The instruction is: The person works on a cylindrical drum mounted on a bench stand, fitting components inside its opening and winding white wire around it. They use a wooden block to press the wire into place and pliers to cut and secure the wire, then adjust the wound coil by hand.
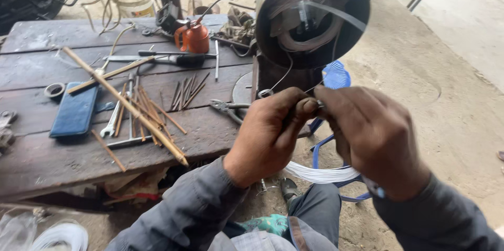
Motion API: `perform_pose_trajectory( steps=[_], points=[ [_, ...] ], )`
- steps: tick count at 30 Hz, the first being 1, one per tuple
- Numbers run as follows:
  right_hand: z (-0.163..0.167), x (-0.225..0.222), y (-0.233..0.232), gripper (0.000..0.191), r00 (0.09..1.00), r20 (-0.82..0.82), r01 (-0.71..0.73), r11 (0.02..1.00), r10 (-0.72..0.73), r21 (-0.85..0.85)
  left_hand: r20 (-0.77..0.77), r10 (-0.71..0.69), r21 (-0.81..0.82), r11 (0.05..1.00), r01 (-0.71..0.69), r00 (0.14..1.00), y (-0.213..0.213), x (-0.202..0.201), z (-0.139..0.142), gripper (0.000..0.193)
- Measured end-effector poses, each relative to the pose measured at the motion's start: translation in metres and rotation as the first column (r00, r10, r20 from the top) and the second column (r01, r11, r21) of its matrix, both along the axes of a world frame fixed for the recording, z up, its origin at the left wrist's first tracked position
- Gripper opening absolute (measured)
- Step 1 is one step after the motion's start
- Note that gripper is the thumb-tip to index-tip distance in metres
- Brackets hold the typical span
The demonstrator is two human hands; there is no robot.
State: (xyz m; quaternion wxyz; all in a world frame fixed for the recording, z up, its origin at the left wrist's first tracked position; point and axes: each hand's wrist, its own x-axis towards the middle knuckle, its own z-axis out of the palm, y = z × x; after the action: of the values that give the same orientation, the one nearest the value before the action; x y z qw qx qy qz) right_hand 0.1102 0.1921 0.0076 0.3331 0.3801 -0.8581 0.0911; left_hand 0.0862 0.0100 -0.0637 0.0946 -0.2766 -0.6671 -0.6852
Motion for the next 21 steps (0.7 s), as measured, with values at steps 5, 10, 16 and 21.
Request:
perform_pose_trajectory(
  steps=[5, 10, 16, 21],
  points=[
    [-0.037, 0.048, 0.046, 0.026, 0.980, -0.187, 0.000, 0.939, -0.068, -0.343, -0.017, 0.004, 0.167, 0.986, -0.001, 1.000, -0.014, -0.007, -0.005, 0.029],
    [-0.123, 0.038, 0.076, 0.045, 0.972, 0.234, 0.171, 0.715, -0.010, -0.678, 0.089, -0.019, 0.216, 0.976, -0.001, 0.996, -0.028, -0.006, -0.016, 0.032],
    [-0.128, 0.044, 0.057, 0.021, 0.903, 0.412, 0.297, 0.512, 0.124, -0.806, -0.020, -0.023, 0.162, 0.987, 0.026, 1.000, -0.017, -0.006, -0.014, 0.031],
    [-0.089, 0.032, 0.044, 0.022, 0.912, 0.408, 0.277, 0.690, 0.030, -0.669, -0.115, 0.013, -0.041, 0.999, -0.018, 0.993, -0.007, 0.006, -0.001, 0.017]
  ],
)
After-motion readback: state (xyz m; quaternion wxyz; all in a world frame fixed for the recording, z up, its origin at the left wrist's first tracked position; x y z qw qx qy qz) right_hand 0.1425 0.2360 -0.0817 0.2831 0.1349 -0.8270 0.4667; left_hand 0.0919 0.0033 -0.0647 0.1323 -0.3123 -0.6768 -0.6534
